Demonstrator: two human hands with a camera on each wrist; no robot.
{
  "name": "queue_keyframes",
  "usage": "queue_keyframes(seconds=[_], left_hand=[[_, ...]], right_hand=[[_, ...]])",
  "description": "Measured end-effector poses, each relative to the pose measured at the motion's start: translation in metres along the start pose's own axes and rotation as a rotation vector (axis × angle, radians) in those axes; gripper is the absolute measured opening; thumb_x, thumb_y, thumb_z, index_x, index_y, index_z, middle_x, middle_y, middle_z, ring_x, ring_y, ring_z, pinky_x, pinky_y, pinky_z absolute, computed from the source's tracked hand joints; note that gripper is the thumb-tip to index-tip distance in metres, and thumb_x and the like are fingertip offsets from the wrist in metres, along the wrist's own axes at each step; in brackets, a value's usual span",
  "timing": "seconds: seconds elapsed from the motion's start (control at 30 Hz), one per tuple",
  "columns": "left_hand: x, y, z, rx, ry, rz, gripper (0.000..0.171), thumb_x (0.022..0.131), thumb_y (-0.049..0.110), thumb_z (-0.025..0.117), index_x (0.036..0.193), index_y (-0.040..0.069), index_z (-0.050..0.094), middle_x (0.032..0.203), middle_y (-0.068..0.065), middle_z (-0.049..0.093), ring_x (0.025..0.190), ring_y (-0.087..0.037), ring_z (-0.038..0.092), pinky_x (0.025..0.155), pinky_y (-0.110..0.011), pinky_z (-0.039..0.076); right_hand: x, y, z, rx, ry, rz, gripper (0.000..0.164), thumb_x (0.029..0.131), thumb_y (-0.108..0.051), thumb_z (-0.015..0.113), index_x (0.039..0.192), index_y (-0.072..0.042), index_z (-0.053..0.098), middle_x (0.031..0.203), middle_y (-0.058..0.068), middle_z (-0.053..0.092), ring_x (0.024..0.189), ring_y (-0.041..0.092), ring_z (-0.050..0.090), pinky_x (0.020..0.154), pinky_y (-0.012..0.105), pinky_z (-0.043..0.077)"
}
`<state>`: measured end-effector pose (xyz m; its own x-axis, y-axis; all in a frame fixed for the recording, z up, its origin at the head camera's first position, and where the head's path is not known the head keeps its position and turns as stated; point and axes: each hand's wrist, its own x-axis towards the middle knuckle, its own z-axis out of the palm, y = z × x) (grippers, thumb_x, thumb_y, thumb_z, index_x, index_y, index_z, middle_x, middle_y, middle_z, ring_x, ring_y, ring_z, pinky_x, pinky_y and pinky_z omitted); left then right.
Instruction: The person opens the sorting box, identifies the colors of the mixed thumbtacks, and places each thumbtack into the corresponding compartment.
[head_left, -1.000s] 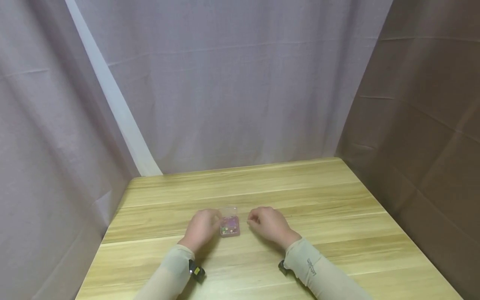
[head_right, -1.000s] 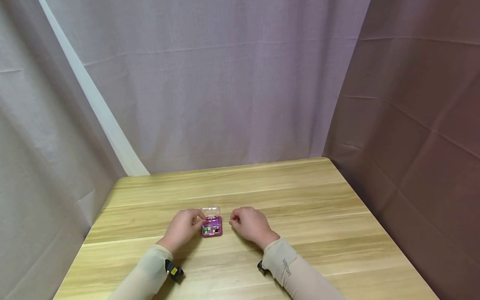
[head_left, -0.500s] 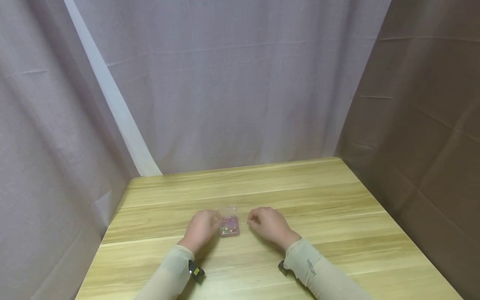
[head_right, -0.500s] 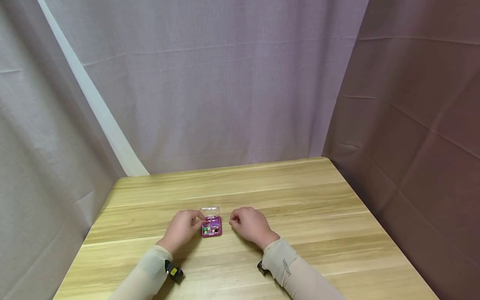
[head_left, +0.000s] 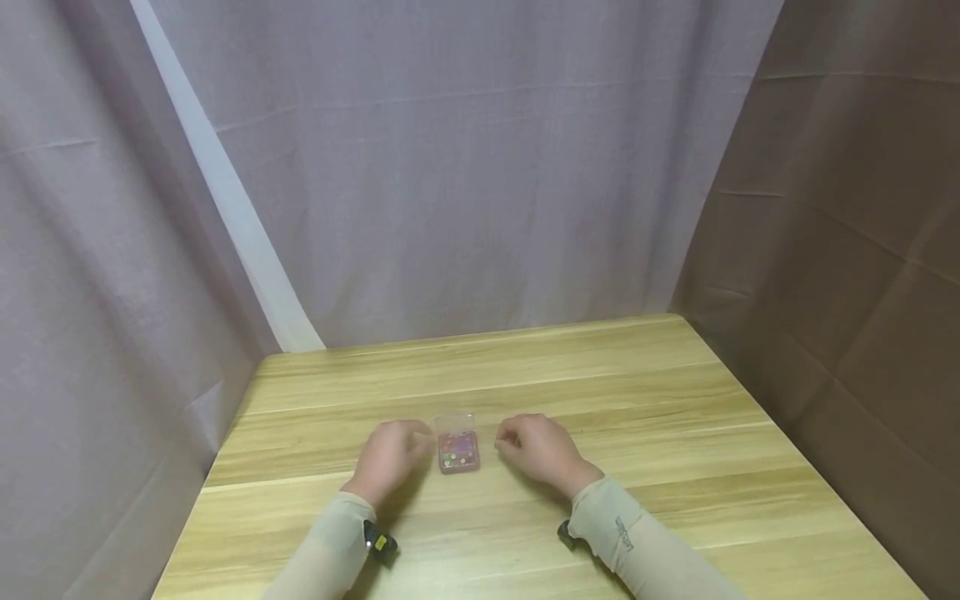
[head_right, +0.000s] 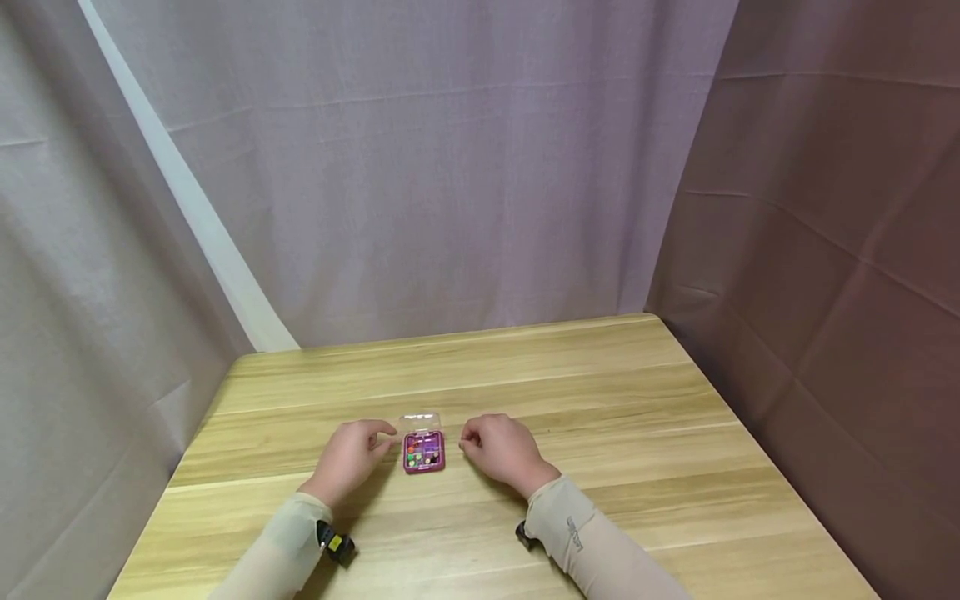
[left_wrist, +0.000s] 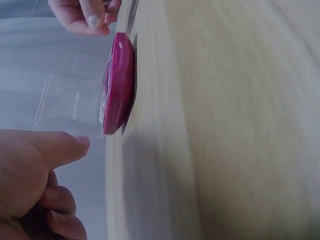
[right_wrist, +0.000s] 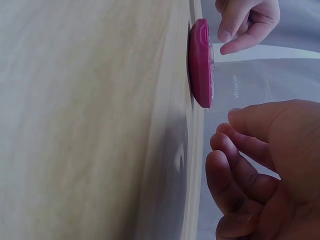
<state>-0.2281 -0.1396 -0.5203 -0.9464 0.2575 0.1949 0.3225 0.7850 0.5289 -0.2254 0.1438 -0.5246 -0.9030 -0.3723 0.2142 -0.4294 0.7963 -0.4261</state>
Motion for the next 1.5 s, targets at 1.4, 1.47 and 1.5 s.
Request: queue_keyframes(seconds=[1.4,1.47,1.5], left_hand=[[0.02,0.011,-0.006,-0.055,0.035,0.097,0.023,0.099,0.033,0.056,0.105,0.018,0.074,0.105,-0.002,0.076,0.097,-0.016,0.066,0.089,-0.045,0.056],[0.018,0.012,-0.007,-0.059,0.035,0.108,0.023,0.099,0.032,0.057,0.105,0.018,0.074,0.104,-0.002,0.076,0.097,-0.015,0.066,0.09,-0.044,0.056],[0.017,0.012,-0.008,-0.061,0.034,0.113,0.023,0.099,0.032,0.056,0.105,0.018,0.073,0.105,-0.002,0.076,0.097,-0.015,0.066,0.09,-0.044,0.056]], right_hand=[[0.011,-0.028,0.018,0.249,-0.274,0.098,0.021,0.092,-0.027,0.062,0.074,-0.02,0.07,0.066,-0.006,0.066,0.058,0.012,0.058,0.058,0.032,0.053],[0.012,-0.028,0.018,0.242,-0.271,0.095,0.02,0.092,-0.026,0.062,0.075,-0.02,0.07,0.067,-0.006,0.066,0.059,0.012,0.058,0.059,0.032,0.053],[0.012,-0.028,0.018,0.241,-0.272,0.094,0.02,0.092,-0.026,0.062,0.075,-0.02,0.07,0.067,-0.006,0.066,0.059,0.012,0.058,0.059,0.032,0.053]])
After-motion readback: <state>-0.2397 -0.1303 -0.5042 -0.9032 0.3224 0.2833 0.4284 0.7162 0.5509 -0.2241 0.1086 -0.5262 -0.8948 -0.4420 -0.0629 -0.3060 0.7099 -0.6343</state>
